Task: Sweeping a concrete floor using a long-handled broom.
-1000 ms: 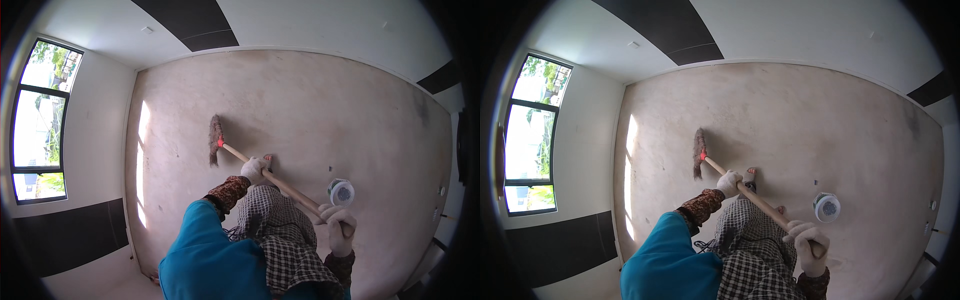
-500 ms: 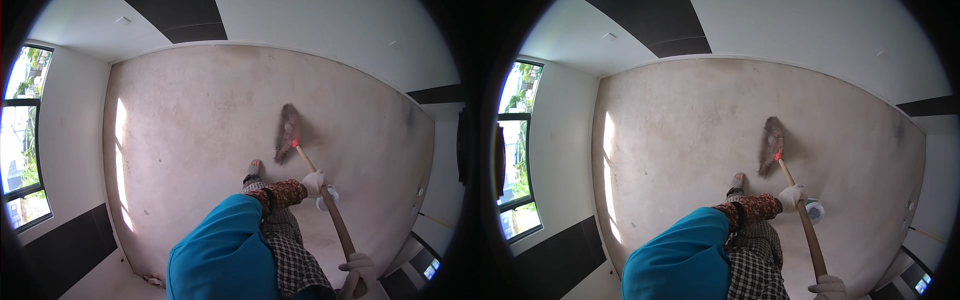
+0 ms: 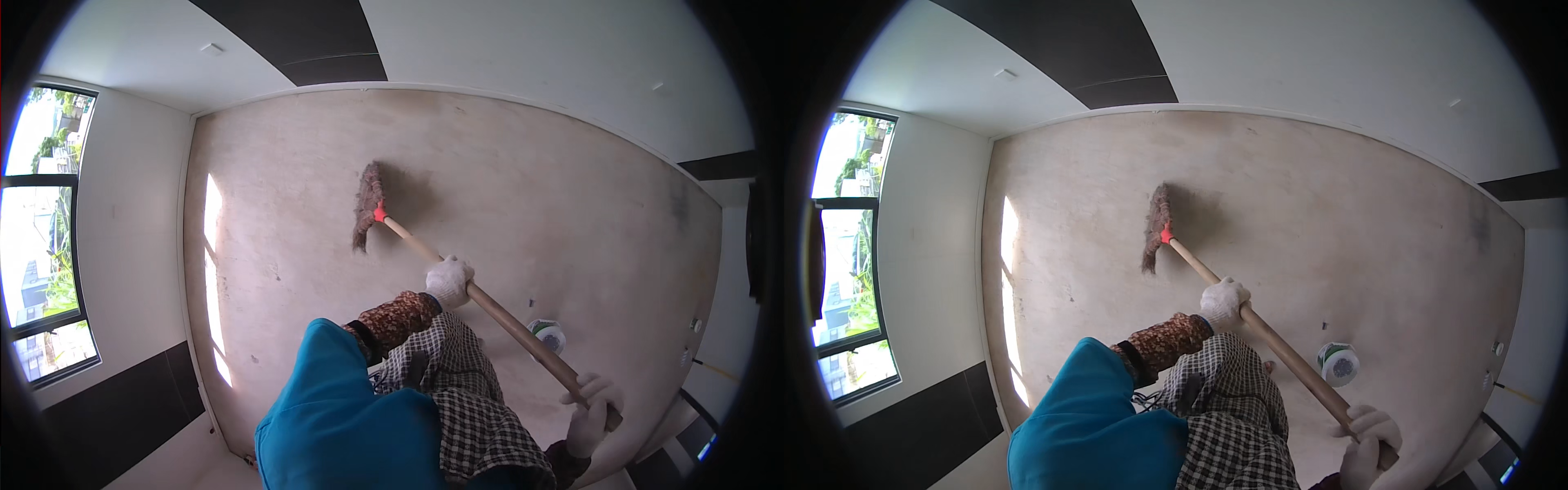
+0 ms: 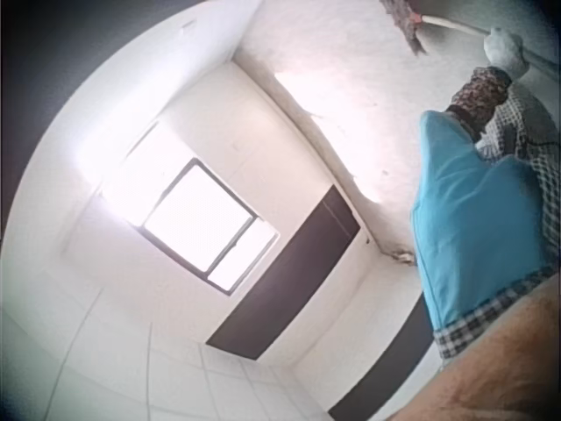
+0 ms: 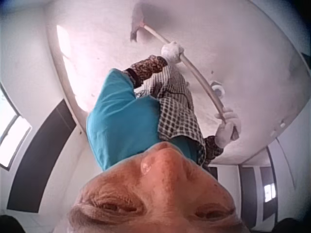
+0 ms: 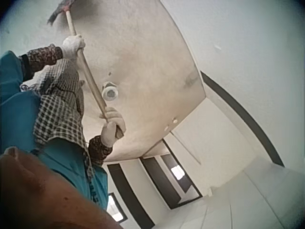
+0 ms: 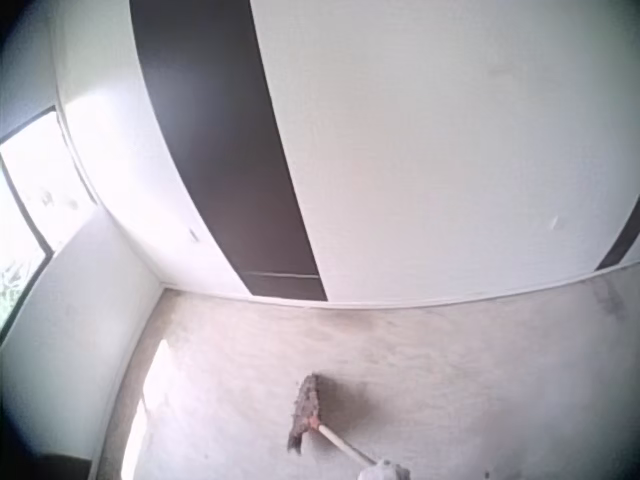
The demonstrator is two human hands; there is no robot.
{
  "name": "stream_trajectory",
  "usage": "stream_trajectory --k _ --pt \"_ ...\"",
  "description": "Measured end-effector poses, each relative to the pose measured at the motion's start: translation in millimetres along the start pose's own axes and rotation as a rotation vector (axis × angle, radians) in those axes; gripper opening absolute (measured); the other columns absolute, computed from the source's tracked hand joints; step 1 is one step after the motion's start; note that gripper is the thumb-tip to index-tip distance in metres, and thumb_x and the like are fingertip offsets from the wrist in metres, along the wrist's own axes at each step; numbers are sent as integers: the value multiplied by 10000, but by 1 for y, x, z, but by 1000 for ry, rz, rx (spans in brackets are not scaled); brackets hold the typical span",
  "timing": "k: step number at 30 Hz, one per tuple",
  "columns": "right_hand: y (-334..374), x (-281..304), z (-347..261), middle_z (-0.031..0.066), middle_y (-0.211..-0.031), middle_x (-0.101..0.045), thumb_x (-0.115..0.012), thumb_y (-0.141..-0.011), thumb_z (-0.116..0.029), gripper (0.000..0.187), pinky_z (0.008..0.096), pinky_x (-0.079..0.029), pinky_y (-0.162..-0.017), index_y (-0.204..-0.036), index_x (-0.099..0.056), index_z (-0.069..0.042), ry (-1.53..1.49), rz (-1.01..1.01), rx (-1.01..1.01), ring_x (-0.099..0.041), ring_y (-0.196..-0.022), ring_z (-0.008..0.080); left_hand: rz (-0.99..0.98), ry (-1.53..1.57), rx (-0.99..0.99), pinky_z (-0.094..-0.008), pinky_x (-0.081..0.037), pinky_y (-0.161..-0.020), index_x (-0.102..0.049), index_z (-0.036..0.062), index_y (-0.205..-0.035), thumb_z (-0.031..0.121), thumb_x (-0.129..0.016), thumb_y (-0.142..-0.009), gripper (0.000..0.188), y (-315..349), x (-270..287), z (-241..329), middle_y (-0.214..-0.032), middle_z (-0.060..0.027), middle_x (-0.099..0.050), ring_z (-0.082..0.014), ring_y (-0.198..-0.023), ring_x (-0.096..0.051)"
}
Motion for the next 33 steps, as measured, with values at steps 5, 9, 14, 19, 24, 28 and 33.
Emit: stream_trajectory --k 5,9,14,19,24,28,33 --pt "-42 -102 50 166 -914 -611 -486 -913 -48 109 389 -640 -641 -844 -532 22 -162 -252 -66 -623 -1011 325 25 -83 131 -425 -563 -765 -698 149 -797 262 -763 -683 173 4 6 -142 -841 -81 -663 -285 -942 -637" --pt "-50 -39 -24 165 -887 -550 -403 -936 -70 121 287 -561 -546 -869 -474 2 54 -264 97 -589 -936 283 135 71 2 -434 -549 -763 -679 133 -767 221 -720 -683 129 -23 8 -35 -832 -101 -653 -317 -917 -627" --pt "-58 29 -120 150 -819 -575 -555 -964 -165 199 336 -550 -628 -825 -501 -34 184 -203 419 -593 -783 232 -28 180 -276 -436 -548 -731 -685 166 -781 235 -737 -654 154 -92 6 137 -875 -123 -638 -333 -881 -643" --pt "-49 102 -173 148 -711 -540 -507 -975 -186 266 395 -515 -671 -768 -447 -29 -112 124 483 -548 -678 298 -58 101 -247 -419 -551 -753 -701 159 -796 230 -756 -639 181 -82 78 213 -894 -108 -633 -303 -925 -638" --pt "-59 54 -53 101 -855 -528 -448 -958 -125 179 256 -534 -518 -818 -462 -15 -295 -118 100 -566 -921 238 -91 -95 -4 -432 -552 -766 -705 154 -804 243 -735 -685 152 -39 64 60 -862 -62 -661 -274 -928 -636" --pt "-111 -47 -38 133 -811 -581 -563 -902 -131 176 373 -595 -636 -775 -513 -19 -402 -270 1 -597 -907 277 -58 -155 248 -416 -558 -813 -721 137 -863 249 -740 -721 182 2 132 -38 -921 -73 -665 -268 -1004 -618" --pt "-102 -44 -69 117 -770 -563 -527 -915 -128 166 378 -501 -735 -777 -495 -40 -166 -326 124 -578 -829 267 27 -77 113 -422 -551 -822 -696 127 -841 241 -742 -701 187 -21 113 -16 -916 -96 -656 -300 -983 -616"
Point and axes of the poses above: each hand's wrist, its own y-axis away from the middle knuckle, its own x-axis out of the back of the hand, z = x × y, the point moved 8 cm from there along -y, towards the middle knuckle
